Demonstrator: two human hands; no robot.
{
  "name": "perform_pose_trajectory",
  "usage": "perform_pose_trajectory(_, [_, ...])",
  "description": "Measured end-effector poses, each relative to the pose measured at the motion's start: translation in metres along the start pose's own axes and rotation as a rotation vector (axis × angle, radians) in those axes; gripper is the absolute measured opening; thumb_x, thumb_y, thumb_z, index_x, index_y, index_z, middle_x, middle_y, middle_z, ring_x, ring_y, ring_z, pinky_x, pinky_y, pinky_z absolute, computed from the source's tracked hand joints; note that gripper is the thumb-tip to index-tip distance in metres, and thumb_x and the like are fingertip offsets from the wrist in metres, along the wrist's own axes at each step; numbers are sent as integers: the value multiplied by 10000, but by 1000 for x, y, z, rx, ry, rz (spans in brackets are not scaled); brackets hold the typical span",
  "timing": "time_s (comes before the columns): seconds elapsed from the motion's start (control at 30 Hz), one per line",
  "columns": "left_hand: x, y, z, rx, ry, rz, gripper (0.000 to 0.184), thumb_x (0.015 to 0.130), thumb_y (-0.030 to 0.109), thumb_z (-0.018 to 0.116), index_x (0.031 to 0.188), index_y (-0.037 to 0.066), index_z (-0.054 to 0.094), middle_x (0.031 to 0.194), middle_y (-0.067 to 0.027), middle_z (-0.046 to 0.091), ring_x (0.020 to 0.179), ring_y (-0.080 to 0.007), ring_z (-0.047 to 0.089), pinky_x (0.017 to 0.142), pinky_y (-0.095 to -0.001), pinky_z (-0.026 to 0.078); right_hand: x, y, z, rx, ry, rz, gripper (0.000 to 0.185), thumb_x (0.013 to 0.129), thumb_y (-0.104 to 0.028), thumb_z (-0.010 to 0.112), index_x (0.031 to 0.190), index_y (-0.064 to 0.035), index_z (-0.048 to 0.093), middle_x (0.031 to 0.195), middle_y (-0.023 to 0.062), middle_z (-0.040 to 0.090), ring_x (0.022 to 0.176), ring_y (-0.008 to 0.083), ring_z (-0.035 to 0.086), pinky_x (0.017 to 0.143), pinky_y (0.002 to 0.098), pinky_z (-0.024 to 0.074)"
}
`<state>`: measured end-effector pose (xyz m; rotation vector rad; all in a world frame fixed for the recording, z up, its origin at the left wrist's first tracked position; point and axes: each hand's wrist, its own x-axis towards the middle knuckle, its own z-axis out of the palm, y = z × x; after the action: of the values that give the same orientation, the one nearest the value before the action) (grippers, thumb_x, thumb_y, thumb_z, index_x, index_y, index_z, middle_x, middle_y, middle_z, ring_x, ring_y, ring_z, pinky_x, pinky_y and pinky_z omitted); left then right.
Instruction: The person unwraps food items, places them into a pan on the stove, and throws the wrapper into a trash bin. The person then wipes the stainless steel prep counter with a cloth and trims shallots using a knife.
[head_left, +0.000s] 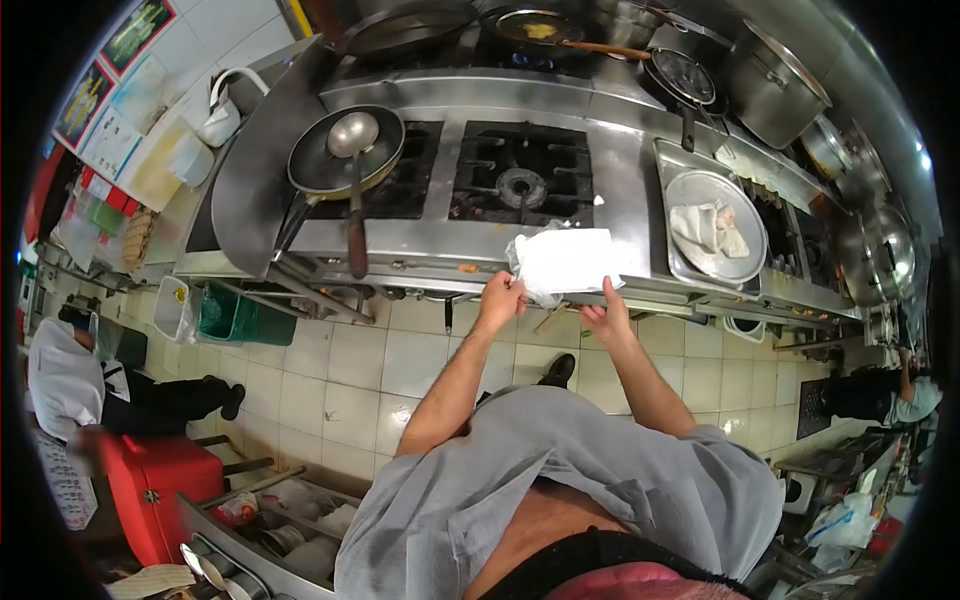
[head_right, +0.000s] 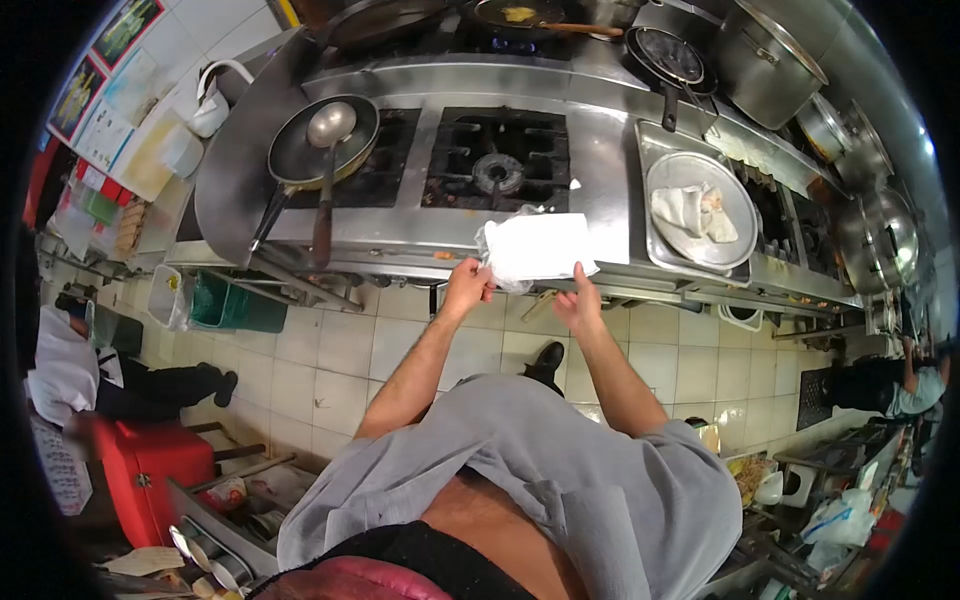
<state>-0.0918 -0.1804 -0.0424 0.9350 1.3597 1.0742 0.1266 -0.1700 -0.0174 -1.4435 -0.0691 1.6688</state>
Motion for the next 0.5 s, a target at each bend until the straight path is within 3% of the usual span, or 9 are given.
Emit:
perform_pose_trajectory(0.03, [-8,-1,-7,-5,1,-2,106,827,82,499,830,-16,459,621,-100,573,420,-142,533,365,-274,423,14,13,7,265,0,67,546,822,-313,630,1228,-60,367,1218,130,443,1156,262,413,848,529,392])
perform_pose_trajectory(0.07, [-14,0,-16,-9,-21,-10,114,827,87,505,832,-18,459,628,-101,577,422,-141,535,370,-273,426,29,24,12,260,2,69,546,822,-313,630,1228,-60,367,1218,130,443,1156,262,413,848,529,392])
perform_pose_trajectory(0.13, [-29,-5,-35,4,-45,-5,160,835,121,533,852,-23,466,636,-93,582,444,-132,543,389,-267,436,44,47,23,174,-337,-155,408,872,-206,562,1217,-69,393,1214,118,465,1146,282,439,865,499,416])
perform_pose_trajectory(0.23, [-61,-16,-69,-90,32,26,195,838,157,559,863,-22,487,649,-81,586,469,-118,545,411,-260,439,17,70,53,159,-397,-152,330,893,-113,507,1209,-83,417,1192,95,485,1096,262,485,860,440,440])
perform_pose_trajectory(0.27, [-72,-22,-85,-46,63,29,207,835,183,579,859,-10,509,668,-61,579,496,-99,529,441,-242,438,-1,79,63,111,-414,-136,317,886,-108,519,1192,-92,438,1179,68,500,1049,228,519,858,386,455])
perform_pose_trajectory(0.37, [-115,-35,-125,-137,253,-6,202,835,200,591,837,11,520,691,-44,569,508,-84,503,454,-228,426,-17,122,77,32,-481,-104,324,882,-110,527,1194,-89,439,1119,57,536,994,233,552,829,379,482])
perform_pose_trajectory(0.5, [-157,-74,-177,-275,389,-23,161,876,198,553,859,48,497,682,-10,536,534,-77,482,480,-227,420,-34,178,112,-26,-605,130,349,878,-98,531,1211,-112,428,1151,52,516,1056,216,516,894,391,446])
